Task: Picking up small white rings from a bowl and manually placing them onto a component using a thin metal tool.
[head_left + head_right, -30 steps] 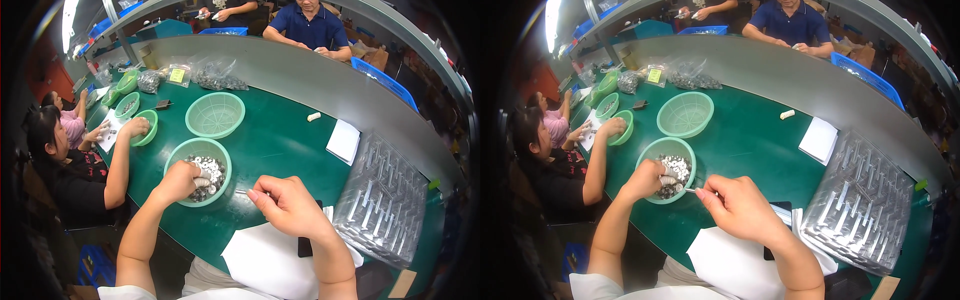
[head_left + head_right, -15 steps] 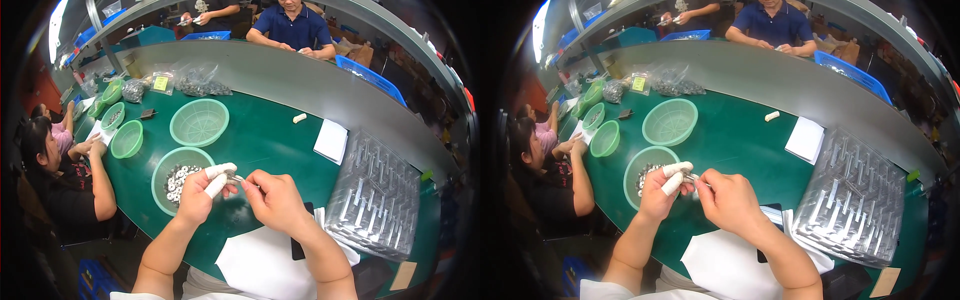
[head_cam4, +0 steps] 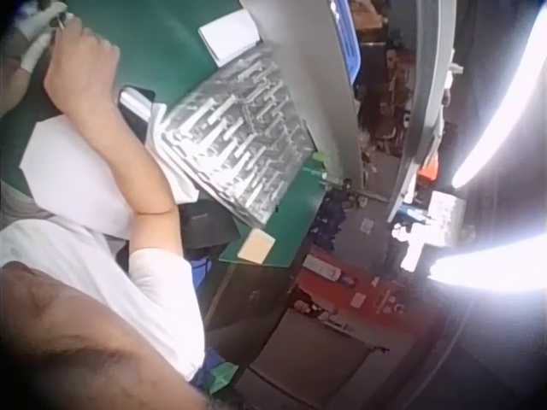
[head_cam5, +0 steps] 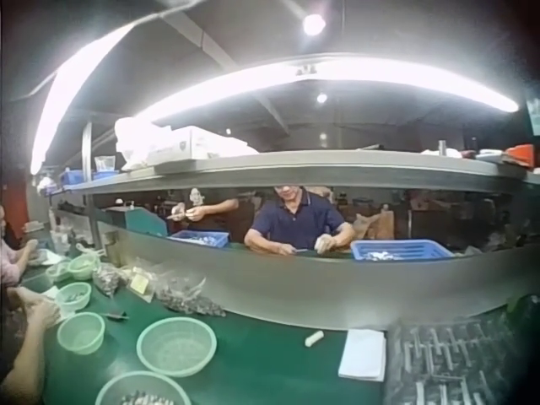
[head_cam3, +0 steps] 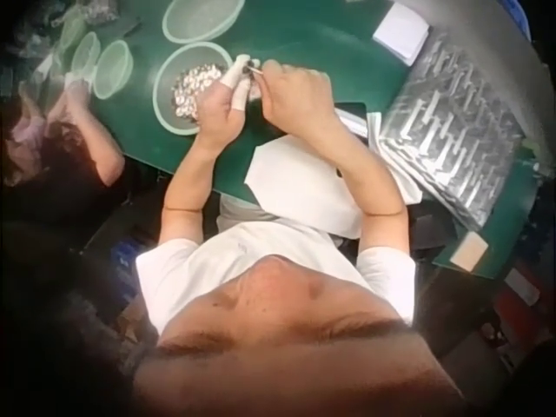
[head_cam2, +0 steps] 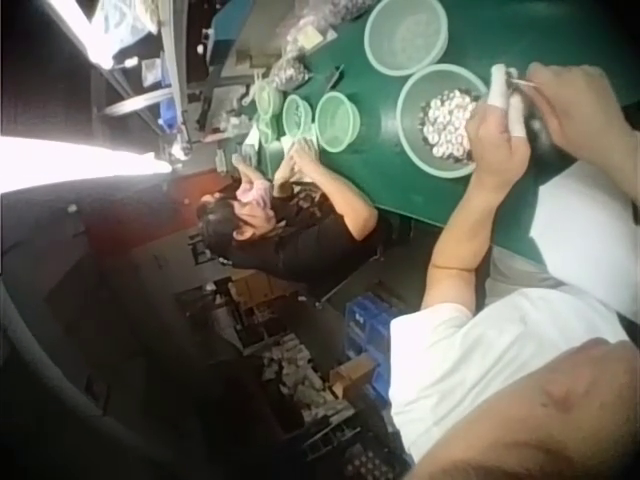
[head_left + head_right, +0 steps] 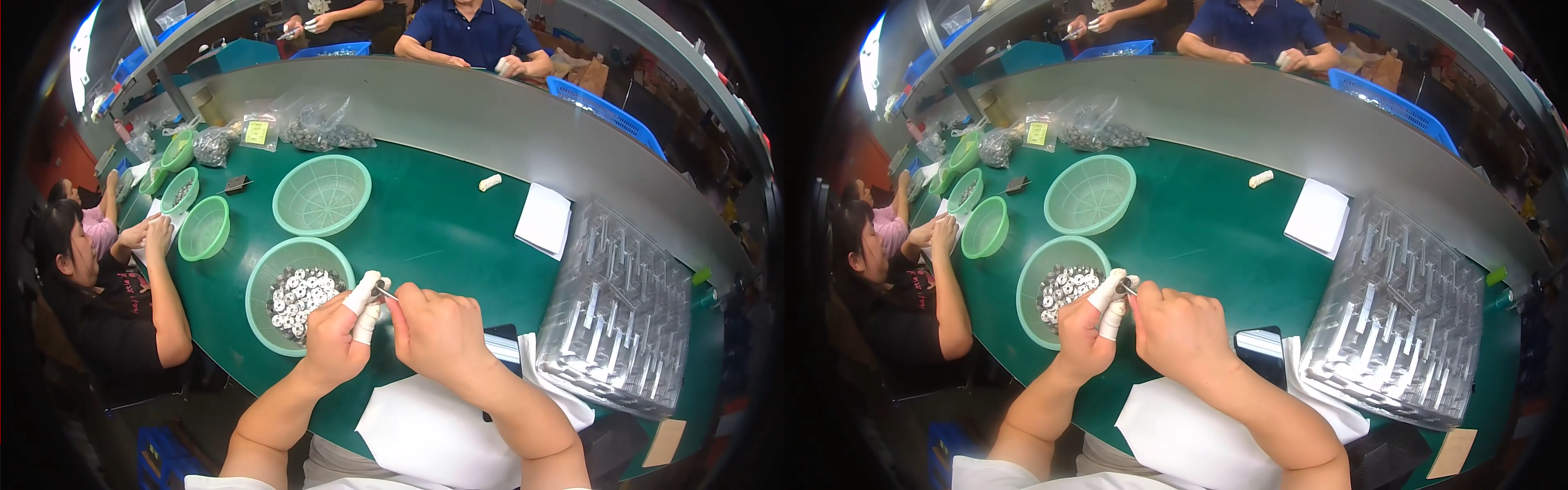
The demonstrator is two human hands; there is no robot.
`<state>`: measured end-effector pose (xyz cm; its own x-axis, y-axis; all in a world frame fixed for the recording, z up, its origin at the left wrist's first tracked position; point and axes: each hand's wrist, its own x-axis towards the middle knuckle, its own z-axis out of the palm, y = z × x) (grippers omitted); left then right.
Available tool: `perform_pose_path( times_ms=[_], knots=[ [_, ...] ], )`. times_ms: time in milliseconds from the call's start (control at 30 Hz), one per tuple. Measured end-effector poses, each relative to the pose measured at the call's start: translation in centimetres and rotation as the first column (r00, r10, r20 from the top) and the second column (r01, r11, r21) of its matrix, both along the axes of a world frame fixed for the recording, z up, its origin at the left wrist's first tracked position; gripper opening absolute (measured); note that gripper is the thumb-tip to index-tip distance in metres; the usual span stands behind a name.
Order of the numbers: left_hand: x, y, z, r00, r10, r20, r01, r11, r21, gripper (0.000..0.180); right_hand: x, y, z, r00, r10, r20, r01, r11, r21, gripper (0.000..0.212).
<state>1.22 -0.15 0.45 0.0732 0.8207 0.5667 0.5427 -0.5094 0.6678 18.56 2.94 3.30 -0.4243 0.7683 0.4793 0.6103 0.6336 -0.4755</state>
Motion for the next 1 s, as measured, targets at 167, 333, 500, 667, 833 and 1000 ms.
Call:
perform_pose_path(
  times_ms=[167,333,500,667,833,1000],
  knots=[
    [-1.2,0.0,-0.7,0.964,-0.076,0.253,0.115,0.983,-0.145,0.035,0.9,0.9,0.5,0.968,0.103,-0.228,-0.143,0.976,-0.165,0.02],
    [-2.0,0.6,0.0,0.984,-0.18,0.019,0.18,0.984,-0.009,0.023,2.2,1.7,1.7,0.939,0.158,-0.305,-0.295,0.825,-0.482,0.026],
    [-1.7,1.1,-0.4,0.983,-0.157,-0.094,0.165,0.981,0.097,0.027,1.9,1.5,1.8,0.921,0.2,-0.335,-0.354,0.79,-0.5,0.024],
    [-1.8,0.6,-0.5,0.984,-0.177,0.018,0.177,0.983,-0.053,0.029,1.2,0.8,1.4,0.976,0.182,-0.117,-0.203,0.957,-0.206,0.02],
    [-1.6,0.5,-0.2,0.971,-0.193,0.14,0.213,0.966,-0.144,0.044,1.3,0.9,1.4,0.966,0.214,-0.142,-0.238,0.955,-0.179,0.019],
    [-2.0,0.3,0.1,0.922,-0.247,0.297,0.322,0.917,-0.236,0.036,1.3,0.7,1.4,0.964,0.226,-0.139,-0.248,0.954,-0.17,0.021]
  ],
)
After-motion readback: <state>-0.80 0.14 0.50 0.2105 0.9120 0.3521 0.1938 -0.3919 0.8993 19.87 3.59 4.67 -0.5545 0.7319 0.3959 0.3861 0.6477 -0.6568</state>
